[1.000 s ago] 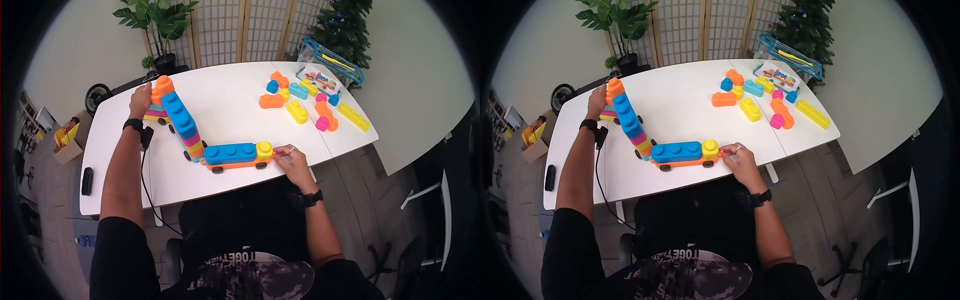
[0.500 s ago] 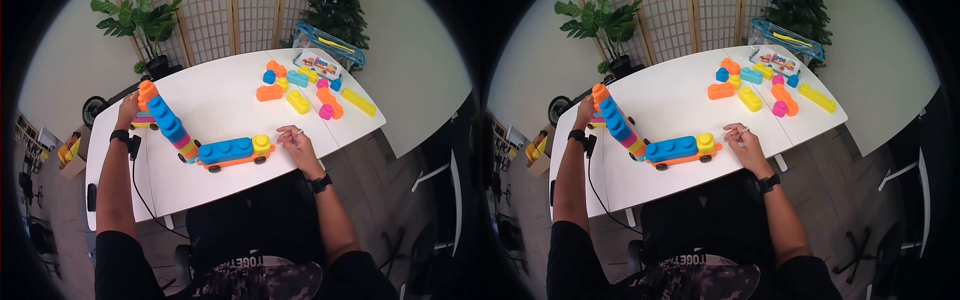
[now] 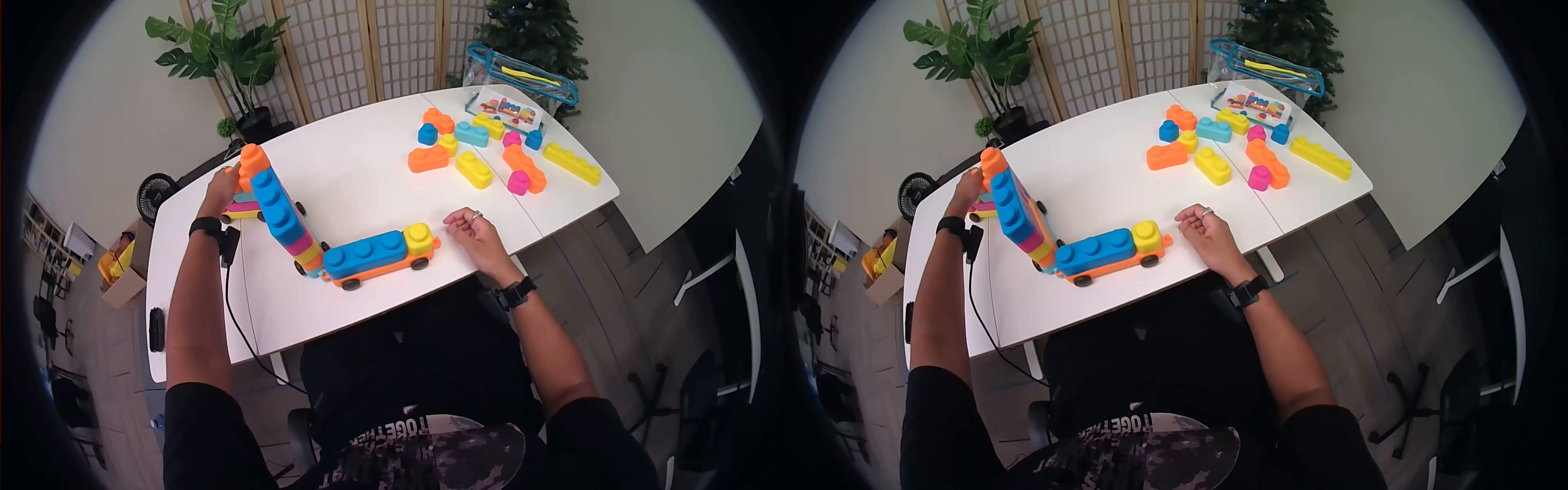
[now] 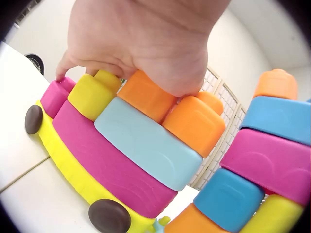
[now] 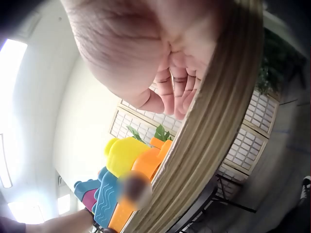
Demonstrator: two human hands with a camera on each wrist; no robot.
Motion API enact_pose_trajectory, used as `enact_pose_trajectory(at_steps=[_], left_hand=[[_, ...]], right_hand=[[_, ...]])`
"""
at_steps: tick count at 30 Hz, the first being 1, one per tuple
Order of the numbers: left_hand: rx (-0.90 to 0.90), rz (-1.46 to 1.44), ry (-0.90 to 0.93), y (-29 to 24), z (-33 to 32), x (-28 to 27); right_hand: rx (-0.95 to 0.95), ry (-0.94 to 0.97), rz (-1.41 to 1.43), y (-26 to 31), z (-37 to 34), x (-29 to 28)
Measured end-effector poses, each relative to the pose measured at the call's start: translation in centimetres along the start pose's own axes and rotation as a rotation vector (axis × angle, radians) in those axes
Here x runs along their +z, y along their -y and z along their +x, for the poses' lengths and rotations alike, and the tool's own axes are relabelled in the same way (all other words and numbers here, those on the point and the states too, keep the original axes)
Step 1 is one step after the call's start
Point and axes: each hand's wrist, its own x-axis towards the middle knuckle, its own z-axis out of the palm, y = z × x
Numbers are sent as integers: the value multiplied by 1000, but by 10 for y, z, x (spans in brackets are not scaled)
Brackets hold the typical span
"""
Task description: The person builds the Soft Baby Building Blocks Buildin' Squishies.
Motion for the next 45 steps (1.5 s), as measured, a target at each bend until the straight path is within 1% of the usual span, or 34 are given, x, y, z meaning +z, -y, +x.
enact_pose_trajectory(at_steps=[3,5,6,9,10,12,13,14,15,16,17,18,19,20,22,23,25,26,27,30,31,32,33,35,37,39,41,43,45], left_hand=[[-195,-160,82,-38,-10,-23],[-234,-161,93,-40,-11,-26],[-225,-133,91,-39,-10,-27],[-182,-25,95,-35,-11,-22],[-154,25,89,-38,-13,-24],[0,114,-26,-20,-10,-13],[-56,62,12,-32,-15,-21],[-17,137,49,-13,-2,-13],[25,210,83,5,11,-4],[23,151,104,4,12,-8],[75,88,72,7,11,-7],[68,47,78,10,12,-7],[62,6,85,5,9,-11],[56,28,97,1,8,-13],[18,-24,121,1,10,-12],[17,-38,108,0,8,-12],[40,-19,110,-1,5,-13],[-44,-149,119,5,11,-8],[-129,-279,131,11,15,-2],[-164,-232,154,14,11,-3],[-154,-166,150,7,7,-7],[-144,-100,145,-4,1,-11],[-323,-300,158,-34,-9,-27],[-244,-180,134,-27,-9,-23],[-82,43,55,-16,-8,-11],[-102,-32,57,-8,-5,-6],[2,35,-24,-2,-6,1],[-64,-140,-13,-6,-7,3],[121,-43,-130,23,4,24]], right_hand=[[-27,42,-34,3,-2,-1],[-49,66,-65,2,-2,-4],[-56,78,-80,0,-3,-6],[33,78,4,-3,-1,-12],[35,94,-9,-3,0,-16],[82,186,-34,-6,7,-33],[107,263,-115,-2,12,-45],[117,282,-116,-8,18,-59],[159,240,-156,1,21,-70],[197,198,-198,12,26,-80],[76,122,-360,9,36,-92],[-50,46,-521,6,46,-104],[-110,-1,-599,12,54,-114],[-105,-13,-666,22,61,-115],[-105,-46,-797,40,78,-117],[-142,-13,-843,33,91,-120],[-300,20,-1003,16,109,-121],[-376,38,-1079,10,118,-117],[-240,32,-1062,3,128,-111],[-87,1,-1108,10,129,-83],[-94,-29,-1133,2,131,-79],[-53,-49,-1153,1,131,-75],[-13,-71,-1172,2,131,-70],[40,-91,-1197,4,129,-64],[36,-87,-1210,5,125,-62],[32,-82,-1236,8,122,-58],[28,-73,-1276,8,121,-56],[14,-70,-1284,8,119,-57],[-6,-63,-1268,6,121,-60]])
